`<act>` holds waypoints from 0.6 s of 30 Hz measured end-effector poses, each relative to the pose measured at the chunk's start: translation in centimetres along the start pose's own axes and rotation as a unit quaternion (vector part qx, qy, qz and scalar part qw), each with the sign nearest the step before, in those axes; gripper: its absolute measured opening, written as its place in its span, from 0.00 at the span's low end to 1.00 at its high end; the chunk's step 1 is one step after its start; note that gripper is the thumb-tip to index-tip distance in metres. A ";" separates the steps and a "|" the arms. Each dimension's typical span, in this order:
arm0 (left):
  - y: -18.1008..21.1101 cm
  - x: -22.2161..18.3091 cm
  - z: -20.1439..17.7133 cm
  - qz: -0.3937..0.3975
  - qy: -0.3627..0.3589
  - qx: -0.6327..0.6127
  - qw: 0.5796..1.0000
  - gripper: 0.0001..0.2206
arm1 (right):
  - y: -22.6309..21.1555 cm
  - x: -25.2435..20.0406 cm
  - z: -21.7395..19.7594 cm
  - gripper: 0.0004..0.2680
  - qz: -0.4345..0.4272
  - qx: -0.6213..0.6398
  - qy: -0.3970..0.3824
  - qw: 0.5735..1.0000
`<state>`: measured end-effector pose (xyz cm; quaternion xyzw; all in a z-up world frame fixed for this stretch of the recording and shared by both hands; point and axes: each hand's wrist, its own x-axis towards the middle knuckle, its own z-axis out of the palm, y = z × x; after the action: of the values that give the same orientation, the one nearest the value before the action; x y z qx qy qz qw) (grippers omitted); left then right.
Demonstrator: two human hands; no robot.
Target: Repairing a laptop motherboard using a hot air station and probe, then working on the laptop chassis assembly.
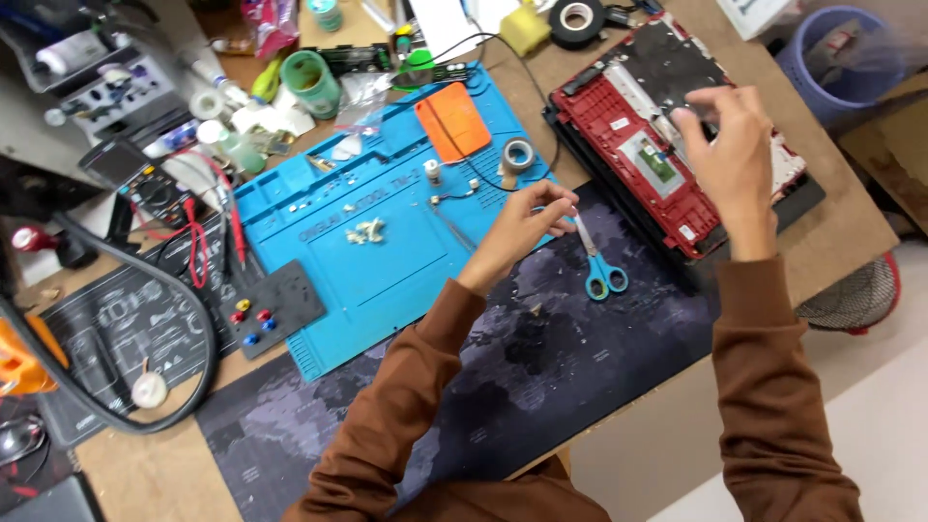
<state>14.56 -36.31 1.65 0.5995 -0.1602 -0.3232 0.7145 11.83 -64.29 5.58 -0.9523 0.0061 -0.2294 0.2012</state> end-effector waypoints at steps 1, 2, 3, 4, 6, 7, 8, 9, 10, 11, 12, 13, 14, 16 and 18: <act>0.3 0.5 0.7 -0.001 -0.005 0.000 1.000 0.10 | 0.9 0.1 -0.4 0.07 0.004 -0.003 0.001 1.000; 0.7 1.0 1.4 -0.027 -0.008 0.006 1.000 0.12 | 1.7 0.2 -0.8 0.10 0.076 -0.023 -0.027 0.997; 1.0 1.2 2.0 -0.054 -0.009 0.013 0.998 0.16 | 2.4 0.2 -0.9 0.14 0.146 -0.039 -0.059 0.987; 0.7 1.8 2.6 -0.057 -0.012 0.013 0.998 0.16 | 3.9 -0.1 -0.6 0.14 0.150 -0.040 -0.059 0.986; 0.5 3.1 3.6 -0.074 0.004 0.013 0.997 0.27 | 6.6 -0.4 0.2 0.16 0.171 -0.082 -0.070 0.979; 0.8 3.4 4.0 -0.074 0.000 0.014 0.997 0.27 | 7.4 -0.5 0.5 0.16 0.173 -0.083 -0.068 0.979; 1.0 3.7 4.3 -0.090 0.007 0.001 0.996 0.31 | 8.2 -0.6 0.8 0.15 0.160 -0.110 -0.056 0.979; 1.2 3.9 4.6 -0.106 0.017 -0.014 0.994 0.34 | 9.0 -0.7 1.2 0.15 0.145 -0.136 -0.048 0.979; 1.0 4.2 4.8 -0.106 0.016 -0.014 0.994 0.34 | 9.7 -0.5 1.3 0.15 0.145 -0.136 -0.048 0.979; 0.7 4.5 4.8 -0.105 0.025 -0.023 0.994 0.34 | 10.3 -0.4 1.6 0.15 0.152 -0.126 -0.045 0.979; 0.4 4.6 4.8 -0.104 0.035 -0.032 0.993 0.34 | 10.9 -0.3 1.9 0.15 0.158 -0.115 -0.042 0.980; 0.3 4.7 4.8 -0.106 0.035 -0.032 0.993 0.34 | 11.1 -0.3 1.9 0.15 0.160 -0.114 -0.043 0.980; 0.1 4.8 4.7 -0.104 0.032 -0.040 0.993 0.33 | 11.3 -0.3 2.0 0.12 0.144 -0.105 -0.018 0.984; -0.1 5.0 4.7 -0.102 0.030 -0.050 0.993 0.32 | 11.5 0.0 2.1 0.10 0.126 -0.095 0.006 0.987; -0.2 5.3 4.8 -0.122 0.043 -0.068 0.989 0.34 | 11.4 0.5 2.3 0.09 0.125 -0.092 0.017 0.988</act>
<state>15.48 -43.47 1.75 0.5775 -0.0328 -0.3921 0.7153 14.23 -73.95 -0.42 -0.9544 0.1497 -0.2175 0.1396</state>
